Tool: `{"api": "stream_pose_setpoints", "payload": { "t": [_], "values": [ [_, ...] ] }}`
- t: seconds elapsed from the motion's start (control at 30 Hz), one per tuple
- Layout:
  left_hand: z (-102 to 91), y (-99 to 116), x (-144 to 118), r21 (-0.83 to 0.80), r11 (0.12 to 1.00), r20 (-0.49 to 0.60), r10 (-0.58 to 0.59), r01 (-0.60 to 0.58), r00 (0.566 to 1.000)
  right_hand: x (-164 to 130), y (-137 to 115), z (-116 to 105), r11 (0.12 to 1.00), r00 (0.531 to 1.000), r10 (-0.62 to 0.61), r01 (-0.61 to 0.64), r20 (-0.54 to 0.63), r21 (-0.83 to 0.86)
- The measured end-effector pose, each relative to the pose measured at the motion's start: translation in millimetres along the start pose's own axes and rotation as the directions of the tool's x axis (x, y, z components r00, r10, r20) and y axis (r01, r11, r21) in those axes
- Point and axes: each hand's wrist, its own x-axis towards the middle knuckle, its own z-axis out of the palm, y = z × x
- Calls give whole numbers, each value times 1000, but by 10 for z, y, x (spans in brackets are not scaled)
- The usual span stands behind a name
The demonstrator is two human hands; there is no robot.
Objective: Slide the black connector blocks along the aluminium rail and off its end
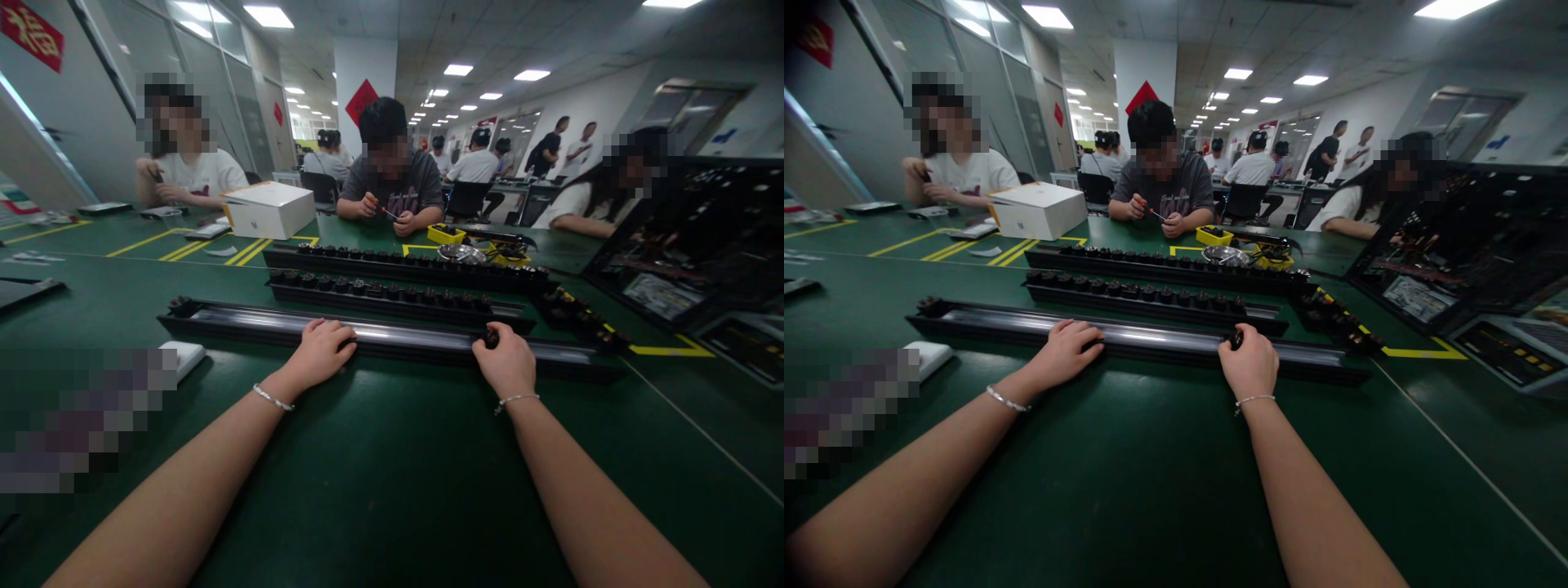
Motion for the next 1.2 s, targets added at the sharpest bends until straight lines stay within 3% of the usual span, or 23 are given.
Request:
{"api": "stream_pose_setpoints", "payload": {
  "t": [0.8, 1.2],
  "values": [
    [-8, 11, 0, -17, 1000, -8, 0, 0, 1000, 55, 130, -48, 999, 999, 35, -36, -31, -22],
    [-14, 19, 2, -15, 1000, 1, -5, 5, 1000, 70, 159, -102, 996, 996, 85, -85, 7, -28]
  ]
}}
